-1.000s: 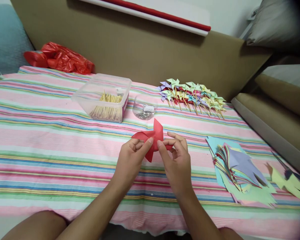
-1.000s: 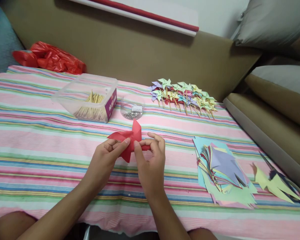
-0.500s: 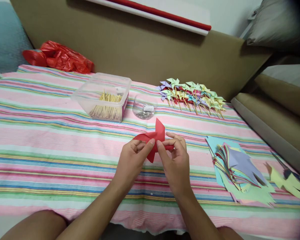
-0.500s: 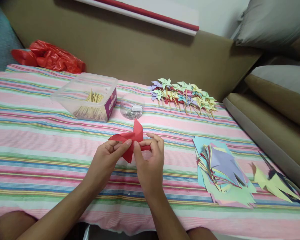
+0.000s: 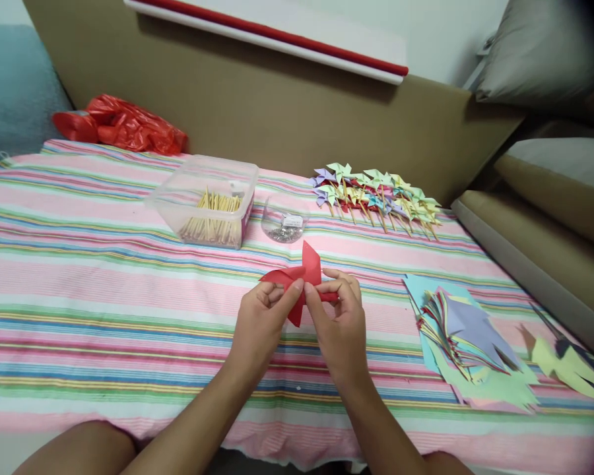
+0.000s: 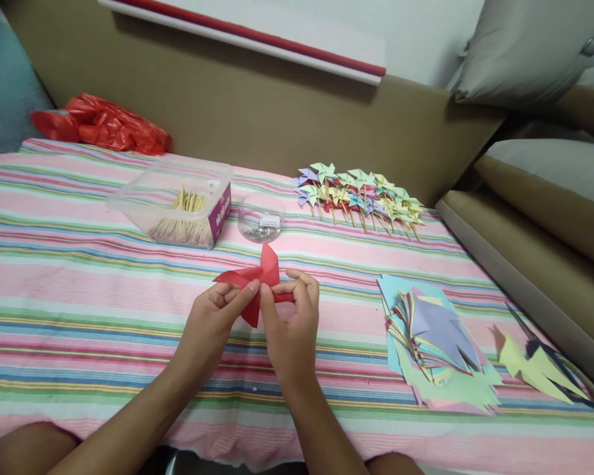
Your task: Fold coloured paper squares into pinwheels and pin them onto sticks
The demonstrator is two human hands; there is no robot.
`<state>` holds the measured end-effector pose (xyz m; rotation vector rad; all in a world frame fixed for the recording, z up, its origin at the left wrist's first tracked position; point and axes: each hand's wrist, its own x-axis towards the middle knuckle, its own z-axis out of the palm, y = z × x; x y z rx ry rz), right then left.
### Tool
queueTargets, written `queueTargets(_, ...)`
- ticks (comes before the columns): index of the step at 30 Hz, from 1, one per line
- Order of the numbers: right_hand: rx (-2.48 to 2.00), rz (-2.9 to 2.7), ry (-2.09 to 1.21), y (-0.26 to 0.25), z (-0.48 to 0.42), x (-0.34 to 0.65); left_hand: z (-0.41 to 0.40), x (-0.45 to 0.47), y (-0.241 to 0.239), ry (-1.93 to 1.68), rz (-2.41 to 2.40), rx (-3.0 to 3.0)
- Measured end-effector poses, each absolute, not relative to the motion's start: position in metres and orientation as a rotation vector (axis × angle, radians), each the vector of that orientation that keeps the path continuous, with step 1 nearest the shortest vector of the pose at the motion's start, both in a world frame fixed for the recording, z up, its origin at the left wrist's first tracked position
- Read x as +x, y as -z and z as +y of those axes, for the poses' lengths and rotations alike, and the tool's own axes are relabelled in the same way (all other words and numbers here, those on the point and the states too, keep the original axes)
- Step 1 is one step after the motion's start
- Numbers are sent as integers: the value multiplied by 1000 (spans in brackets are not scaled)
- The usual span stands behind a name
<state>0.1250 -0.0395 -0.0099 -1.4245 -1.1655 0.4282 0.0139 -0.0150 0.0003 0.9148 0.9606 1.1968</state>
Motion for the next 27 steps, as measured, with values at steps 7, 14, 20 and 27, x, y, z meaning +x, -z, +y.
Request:
queueTargets(7,-1324,-1388,-451,5,-39,127,-13,1,-2,-1227,892,888)
queueTargets(14,-1171,-1562,-363,-2,-46,140,-22,-10,-14,-1280,922,960)
queueTargets(20,-1196,-1620,-170,-70,-60,190,-12,-23,-48,-1430,964,990)
queueTargets(27,-1484,-1698,-267,-58,-69,243,-56,-55,-60,-1525,1061,1061)
